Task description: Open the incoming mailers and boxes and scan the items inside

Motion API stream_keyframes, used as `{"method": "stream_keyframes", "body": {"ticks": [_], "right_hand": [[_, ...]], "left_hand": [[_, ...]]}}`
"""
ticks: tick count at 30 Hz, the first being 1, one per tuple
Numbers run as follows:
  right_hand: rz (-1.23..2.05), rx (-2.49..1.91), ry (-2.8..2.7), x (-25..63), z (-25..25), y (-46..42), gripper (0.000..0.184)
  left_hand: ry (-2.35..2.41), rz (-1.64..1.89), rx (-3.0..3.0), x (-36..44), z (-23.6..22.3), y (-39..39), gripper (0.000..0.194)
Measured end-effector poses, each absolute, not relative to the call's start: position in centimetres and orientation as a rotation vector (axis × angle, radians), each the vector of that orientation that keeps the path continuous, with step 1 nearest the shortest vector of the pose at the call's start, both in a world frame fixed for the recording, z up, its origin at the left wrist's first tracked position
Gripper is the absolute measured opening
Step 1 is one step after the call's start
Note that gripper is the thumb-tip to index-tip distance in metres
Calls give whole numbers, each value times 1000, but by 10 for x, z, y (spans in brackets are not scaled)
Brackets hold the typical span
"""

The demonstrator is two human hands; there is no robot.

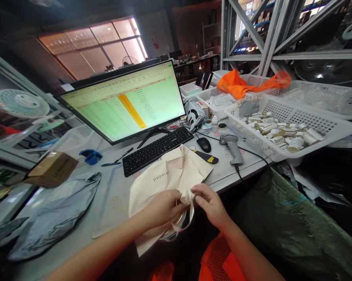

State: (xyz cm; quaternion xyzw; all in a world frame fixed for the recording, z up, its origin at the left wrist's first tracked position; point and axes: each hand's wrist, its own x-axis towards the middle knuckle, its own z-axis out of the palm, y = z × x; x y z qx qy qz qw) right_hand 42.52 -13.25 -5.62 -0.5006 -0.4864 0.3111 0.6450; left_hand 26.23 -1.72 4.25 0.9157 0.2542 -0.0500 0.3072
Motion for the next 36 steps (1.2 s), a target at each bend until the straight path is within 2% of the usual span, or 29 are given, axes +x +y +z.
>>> {"method": "stream_keyframes", "body": {"ticks": [4,8,12,16,19,22,23,26,27,29,30,31,33,34,36], "right_hand": [[298,-1403,-1421,421,-68,-132,30],[233,-1430,-1504,414,-68,-126,14],[334,-1230,-1311,415,-67,-121,12],[576,-1219,-1061,413,-63,-124,24],[831,-1162,-845,409,-52,-122,33],[990,-1014,-751,408,-38,-116,32],[999,-973,-754,409,-35,-114,30],[879,-963,-909,414,-28,-114,36],[797,-1025,-1010,416,-29,-116,44],[629,-1207,-1265,417,-32,-121,65],[565,-1289,-1404,417,-35,-124,67],[518,-1345,-1528,416,-39,-125,57],[433,-1365,-1633,416,-48,-127,20],[381,-1356,-1580,417,-52,-127,12],[335,-1348,-1272,424,-62,-128,15]], "left_hand": [[674,-74,2192,259,41,-10,19],[694,-93,1785,254,41,-3,11],[707,-33,1577,247,37,2,12],[690,-106,1672,236,33,6,36],[639,-111,1641,230,31,5,47],[629,-66,1607,227,33,2,88],[653,-69,1623,227,34,1,88],[714,-81,1669,224,39,-2,42],[694,-61,1639,221,40,-2,36],[610,32,1502,212,42,-2,38],[564,97,1424,206,43,-2,40],[524,157,1359,200,43,-2,44],[472,242,1307,186,46,-1,57],[460,259,1327,180,48,-1,63],[490,207,1471,171,55,-3,65]]}}
